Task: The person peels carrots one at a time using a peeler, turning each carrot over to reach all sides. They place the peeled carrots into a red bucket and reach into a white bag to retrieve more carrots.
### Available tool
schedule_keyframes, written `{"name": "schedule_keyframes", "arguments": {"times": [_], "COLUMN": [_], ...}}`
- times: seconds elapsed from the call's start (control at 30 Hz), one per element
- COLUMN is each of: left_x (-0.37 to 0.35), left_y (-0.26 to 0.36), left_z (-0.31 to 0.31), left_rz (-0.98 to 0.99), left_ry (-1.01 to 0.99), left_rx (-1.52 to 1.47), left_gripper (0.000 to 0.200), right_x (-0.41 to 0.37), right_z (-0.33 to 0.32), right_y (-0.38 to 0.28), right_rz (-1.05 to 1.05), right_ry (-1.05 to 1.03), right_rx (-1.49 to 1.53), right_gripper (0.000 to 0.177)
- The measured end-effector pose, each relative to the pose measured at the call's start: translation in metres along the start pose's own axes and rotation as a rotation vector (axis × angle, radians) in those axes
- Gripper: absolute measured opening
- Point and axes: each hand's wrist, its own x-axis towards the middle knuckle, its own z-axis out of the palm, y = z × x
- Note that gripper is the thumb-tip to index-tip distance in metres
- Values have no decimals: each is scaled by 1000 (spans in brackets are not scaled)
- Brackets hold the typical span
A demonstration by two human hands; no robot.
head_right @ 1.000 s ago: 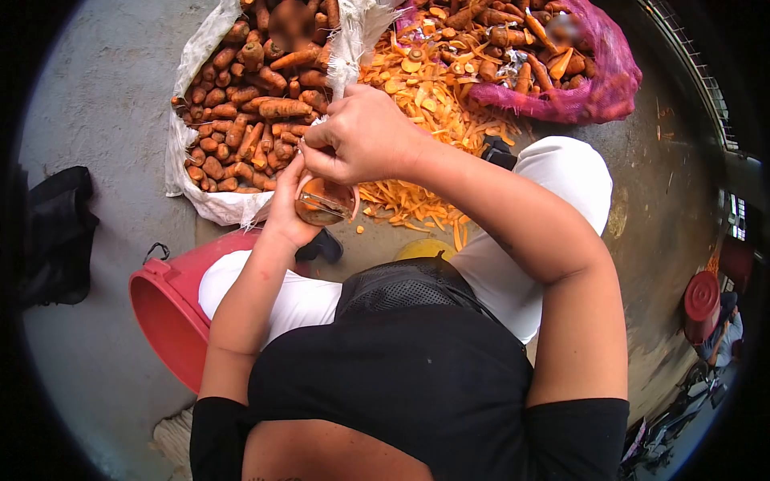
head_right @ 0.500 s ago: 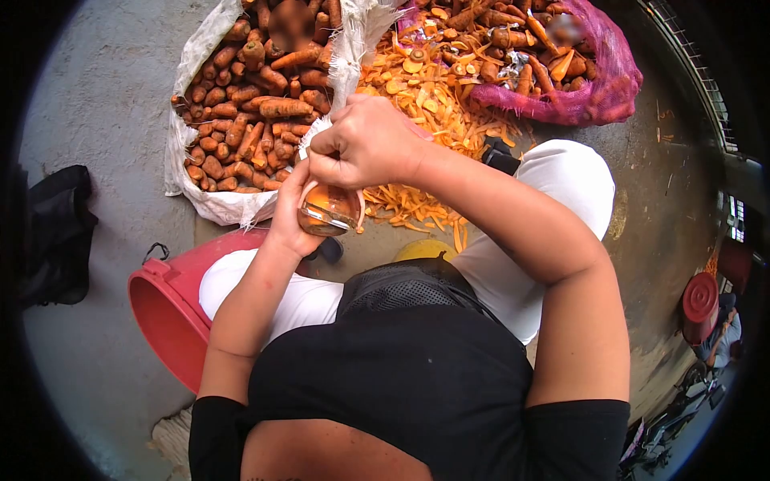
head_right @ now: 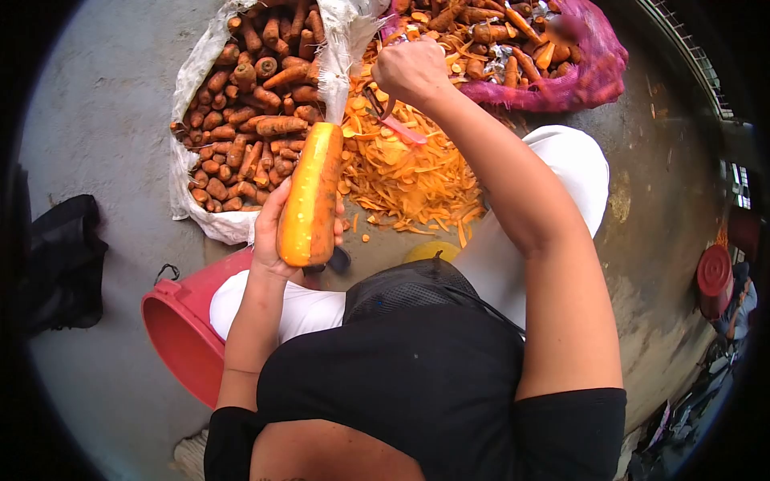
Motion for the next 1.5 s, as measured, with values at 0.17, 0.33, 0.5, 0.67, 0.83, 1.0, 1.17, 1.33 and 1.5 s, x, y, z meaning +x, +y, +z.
{"name": "schedule_keyframes", "arguments": {"times": [0.17,0.33,0.5,0.67,0.83,1.0,1.17,1.33,1.5], "left_x": [14,21,28,33,33,31,29,25,22], "left_y": [1,-1,-3,-9,-11,-13,-16,-10,-1], "left_z": [-3,-15,3,5,-5,-3,-5,6,13], "left_rz": [95,33,-11,8,-16,-27,-6,39,50], "left_ry": [255,182,249,250,196,213,184,228,209], "left_rx": [-122,-165,-184,-197,-184,-175,-153,-159,-187], "left_gripper": [52,46,43,45,47,48,48,47,45], "right_x": [4,-14,-37,-42,-45,-46,-45,-42,-41], "right_z": [-36,-53,-73,-64,-59,-59,-58,-54,-57], "right_y": [-31,-61,-81,-83,-85,-85,-85,-85,-87], "right_rz": [-34,-479,-556,-594,-597,-594,-616,-582,-555], "right_ry": [78,285,225,237,245,238,207,223,203], "right_rx": [450,613,668,645,648,674,723,779,776], "right_gripper": [37,31,26,21,23,26,28,28,26]}}
